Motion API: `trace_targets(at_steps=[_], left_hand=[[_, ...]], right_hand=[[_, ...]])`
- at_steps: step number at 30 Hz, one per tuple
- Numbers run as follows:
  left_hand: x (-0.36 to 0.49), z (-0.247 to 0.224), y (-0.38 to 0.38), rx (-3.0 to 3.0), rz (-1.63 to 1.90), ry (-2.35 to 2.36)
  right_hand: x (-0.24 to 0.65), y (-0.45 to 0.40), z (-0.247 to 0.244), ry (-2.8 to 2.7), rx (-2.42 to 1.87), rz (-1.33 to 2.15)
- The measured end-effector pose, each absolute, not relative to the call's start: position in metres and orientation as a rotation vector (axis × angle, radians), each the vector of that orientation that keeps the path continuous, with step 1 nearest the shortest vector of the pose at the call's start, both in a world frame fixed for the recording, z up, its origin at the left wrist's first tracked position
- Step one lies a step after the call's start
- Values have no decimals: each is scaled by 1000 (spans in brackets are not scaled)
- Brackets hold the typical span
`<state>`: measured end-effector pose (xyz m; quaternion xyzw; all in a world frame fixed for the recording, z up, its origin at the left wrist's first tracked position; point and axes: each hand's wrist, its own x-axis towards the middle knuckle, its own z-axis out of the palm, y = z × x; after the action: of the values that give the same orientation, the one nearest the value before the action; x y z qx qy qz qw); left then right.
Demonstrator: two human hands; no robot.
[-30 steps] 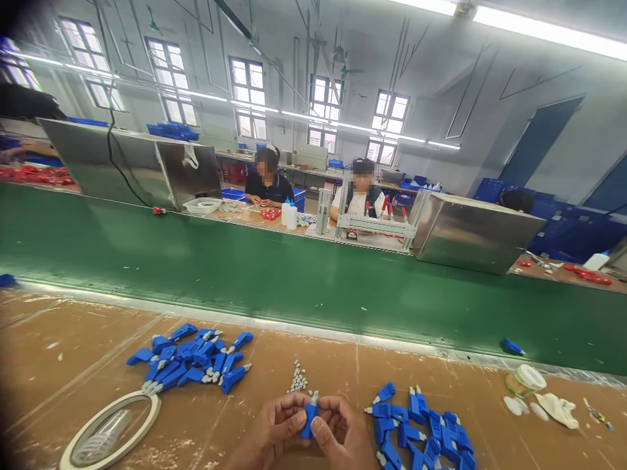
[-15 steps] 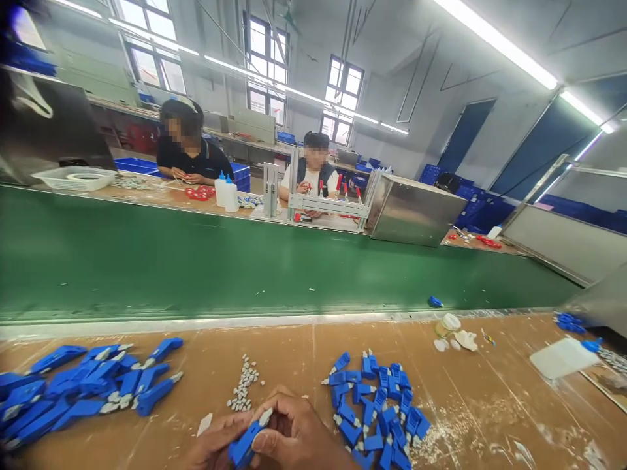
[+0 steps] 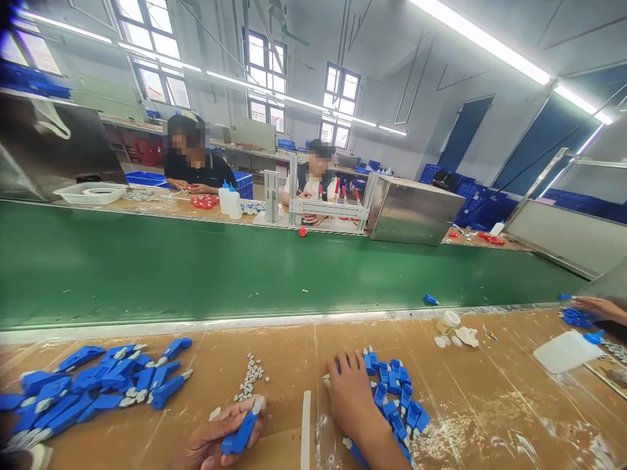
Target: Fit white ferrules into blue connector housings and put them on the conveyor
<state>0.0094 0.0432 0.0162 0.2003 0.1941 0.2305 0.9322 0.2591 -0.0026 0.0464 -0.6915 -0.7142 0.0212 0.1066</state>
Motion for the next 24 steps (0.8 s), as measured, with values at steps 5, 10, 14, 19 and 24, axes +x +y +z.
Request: trace_targets(at_steps=[5, 10, 14, 19, 24], left_hand=[[3, 19, 47, 380, 504, 400], [2, 17, 56, 413, 544, 441], [7, 17, 58, 400, 641, 475], [12, 11, 59, 382, 659, 499], [15, 8, 56, 377, 639, 501]], right_hand=[[276, -18, 35, -2152, -2079, -1], [256, -37, 49, -2131, -1856, 199], [225, -57, 59, -2048, -1666, 863], [198, -64, 45, -1822, -1639, 1253], [187, -64, 34, -1755, -1576, 1290]])
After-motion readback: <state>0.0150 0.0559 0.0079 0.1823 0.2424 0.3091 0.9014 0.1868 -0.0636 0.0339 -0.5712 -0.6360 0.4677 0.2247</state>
